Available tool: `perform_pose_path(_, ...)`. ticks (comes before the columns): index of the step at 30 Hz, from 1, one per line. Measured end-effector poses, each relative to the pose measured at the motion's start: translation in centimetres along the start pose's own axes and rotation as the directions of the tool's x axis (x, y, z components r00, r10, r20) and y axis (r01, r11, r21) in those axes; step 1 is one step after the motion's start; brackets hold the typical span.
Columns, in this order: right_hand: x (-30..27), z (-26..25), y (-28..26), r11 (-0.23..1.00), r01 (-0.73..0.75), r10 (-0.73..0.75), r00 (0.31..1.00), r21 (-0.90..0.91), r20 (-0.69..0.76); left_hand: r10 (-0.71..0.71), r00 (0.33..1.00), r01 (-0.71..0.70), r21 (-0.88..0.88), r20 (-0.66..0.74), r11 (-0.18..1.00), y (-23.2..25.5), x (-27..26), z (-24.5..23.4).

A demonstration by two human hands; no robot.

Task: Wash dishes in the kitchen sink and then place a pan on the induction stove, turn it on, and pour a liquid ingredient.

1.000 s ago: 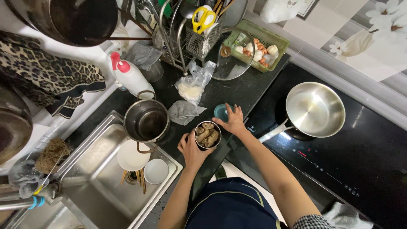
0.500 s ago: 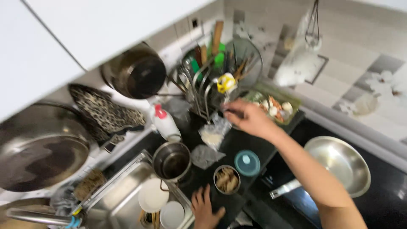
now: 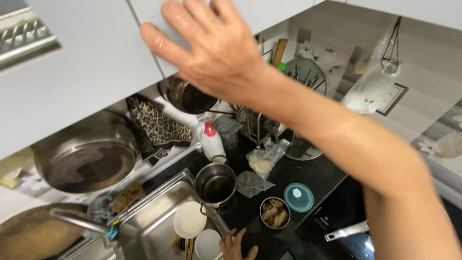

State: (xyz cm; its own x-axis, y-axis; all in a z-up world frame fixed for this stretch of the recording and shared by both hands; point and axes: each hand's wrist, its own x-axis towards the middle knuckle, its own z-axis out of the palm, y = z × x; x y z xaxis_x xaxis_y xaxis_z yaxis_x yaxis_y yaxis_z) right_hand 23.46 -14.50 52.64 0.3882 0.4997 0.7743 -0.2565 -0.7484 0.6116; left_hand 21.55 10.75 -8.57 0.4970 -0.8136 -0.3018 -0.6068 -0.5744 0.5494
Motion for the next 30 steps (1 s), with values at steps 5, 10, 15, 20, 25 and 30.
perform_pose_path(5,0.5,-2.4,0.8,0.964,0.216,-0.230,0.970,-0.157,-0.082,-0.041,0.998,0.040,-0.021,-0.045,0.999,-1.2,-2.6,0.1)
perform_pose_path(10,-1.5,-7.8,1.8,0.921,0.313,-0.328,0.944,-0.230,-0.031,-0.070,0.994,0.073,-0.029,0.082,0.997,1.0,-3.0,-1.7)
perform_pose_path(15,-7.2,-16.1,3.0,0.996,0.063,-0.063,0.998,-0.063,0.003,-0.079,0.986,0.084,-0.023,0.149,0.996,1.3,-3.0,-2.2)
perform_pose_path(20,-16.1,-19.3,5.2,0.994,-0.109,0.108,0.993,-0.030,-0.040,-0.028,0.998,0.031,-0.048,0.059,0.998,-1.6,-1.4,1.6)
perform_pose_path(25,-28.4,-19.9,5.8,0.777,-0.617,0.621,0.784,0.125,0.007,0.157,0.984,-0.159,0.014,0.086,0.987,-5.7,2.7,6.2)
perform_pose_path(30,-28.8,-20.8,7.3,0.670,-0.734,0.732,0.678,-0.108,-0.064,0.127,0.970,-0.126,0.021,-0.205,0.992,-7.8,5.5,10.7)
